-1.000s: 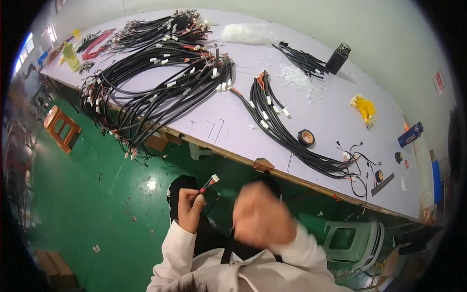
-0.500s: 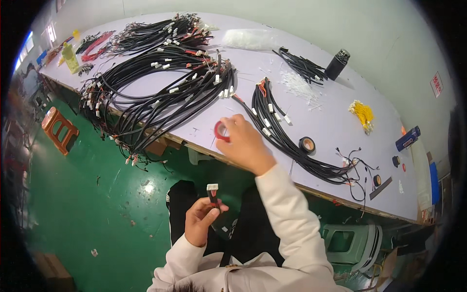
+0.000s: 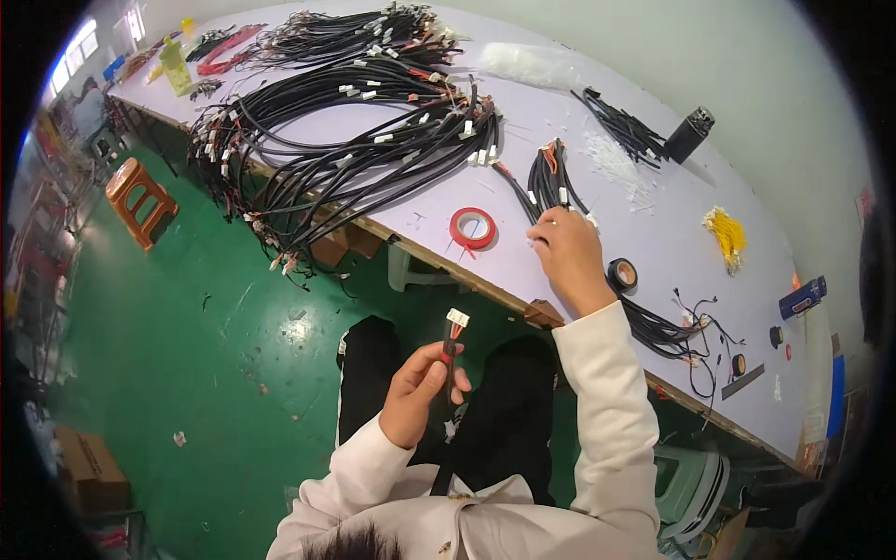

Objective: Wrapping wire bundles with electrical tape at an industrial workbench.

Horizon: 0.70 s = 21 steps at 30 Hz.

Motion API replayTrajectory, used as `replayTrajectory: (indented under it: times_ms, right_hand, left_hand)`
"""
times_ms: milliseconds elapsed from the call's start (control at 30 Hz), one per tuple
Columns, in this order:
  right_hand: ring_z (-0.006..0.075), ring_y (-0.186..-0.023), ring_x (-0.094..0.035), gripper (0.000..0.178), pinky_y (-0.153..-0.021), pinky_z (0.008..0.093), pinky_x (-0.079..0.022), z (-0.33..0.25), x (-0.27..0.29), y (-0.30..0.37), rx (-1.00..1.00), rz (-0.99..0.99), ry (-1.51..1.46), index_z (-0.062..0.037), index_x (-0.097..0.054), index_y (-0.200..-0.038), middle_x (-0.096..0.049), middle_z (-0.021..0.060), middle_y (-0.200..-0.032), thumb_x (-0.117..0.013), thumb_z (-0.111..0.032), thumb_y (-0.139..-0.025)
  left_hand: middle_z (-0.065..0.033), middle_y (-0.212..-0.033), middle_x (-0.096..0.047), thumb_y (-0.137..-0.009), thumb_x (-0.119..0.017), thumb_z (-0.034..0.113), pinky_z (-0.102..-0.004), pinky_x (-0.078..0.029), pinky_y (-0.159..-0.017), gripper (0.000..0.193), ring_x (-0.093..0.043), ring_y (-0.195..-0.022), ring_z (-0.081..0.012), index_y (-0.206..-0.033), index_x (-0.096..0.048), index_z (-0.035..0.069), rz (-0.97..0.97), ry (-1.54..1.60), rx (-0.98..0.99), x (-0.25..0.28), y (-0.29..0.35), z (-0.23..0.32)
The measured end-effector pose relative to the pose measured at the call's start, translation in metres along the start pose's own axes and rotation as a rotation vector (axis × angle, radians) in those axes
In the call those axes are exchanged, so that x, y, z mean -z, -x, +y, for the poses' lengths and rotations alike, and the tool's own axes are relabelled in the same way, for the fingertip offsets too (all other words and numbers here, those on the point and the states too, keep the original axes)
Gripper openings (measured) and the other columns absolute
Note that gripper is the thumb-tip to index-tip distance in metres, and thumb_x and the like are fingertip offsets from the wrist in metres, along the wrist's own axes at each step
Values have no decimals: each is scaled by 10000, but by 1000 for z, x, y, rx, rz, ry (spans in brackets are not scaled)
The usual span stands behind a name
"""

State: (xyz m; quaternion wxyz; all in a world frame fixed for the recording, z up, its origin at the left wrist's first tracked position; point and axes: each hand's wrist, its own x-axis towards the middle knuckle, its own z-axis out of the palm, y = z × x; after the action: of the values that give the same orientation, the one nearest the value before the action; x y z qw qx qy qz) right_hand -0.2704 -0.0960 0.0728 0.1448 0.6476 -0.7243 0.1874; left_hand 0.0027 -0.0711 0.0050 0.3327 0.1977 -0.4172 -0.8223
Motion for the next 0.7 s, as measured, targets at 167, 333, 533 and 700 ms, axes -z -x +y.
replayTrajectory:
  times_ms: [167, 333, 533, 700]
  right_hand:
    - [175, -814, -523, 95, -738, 298, -414, -12, 3, 10, -29, 191, -623, -62, -577, -870, -583, 52, -886, -617, -130, -817]
    - [93, -732, -487, 148, -672, 218, -406, -13, 19, 23, -336, 544, -1389, -9, -542, -976, -569, 48, -881, -553, -141, -910]
    - [86, -623, -492, 308, -593, 205, -386, -87, 36, 112, -452, -52, -1354, 45, -580, -1085, -540, 20, -706, -516, -210, -924]
    - [63, -551, -440, 295, -471, 186, -338, -113, 18, 166, -735, -121, -1866, -58, -378, -1143, -520, 21, -755, -537, -171, -922]
  left_hand:
    - [-57, -804, -560, -960, -451, 244, -258, -422, -672, 302, -506, -666, -119, -1195, -467, 55, -51, 115, 38, -5, 3, -5]
    - [-75, -838, -568, -957, -459, 190, -250, -445, -612, 302, -524, -662, -125, -1221, -444, 45, -109, 187, 77, -9, 8, -5]
    - [-111, -856, -611, -935, -490, 117, -236, -438, -562, 396, -564, -611, -147, -1292, -340, 30, -169, 56, 21, -11, 19, 0]
    - [-97, -774, -620, -911, -543, 168, -210, -410, -491, 544, -552, -547, -132, -1356, -263, 27, -189, 26, 231, -23, 23, -5]
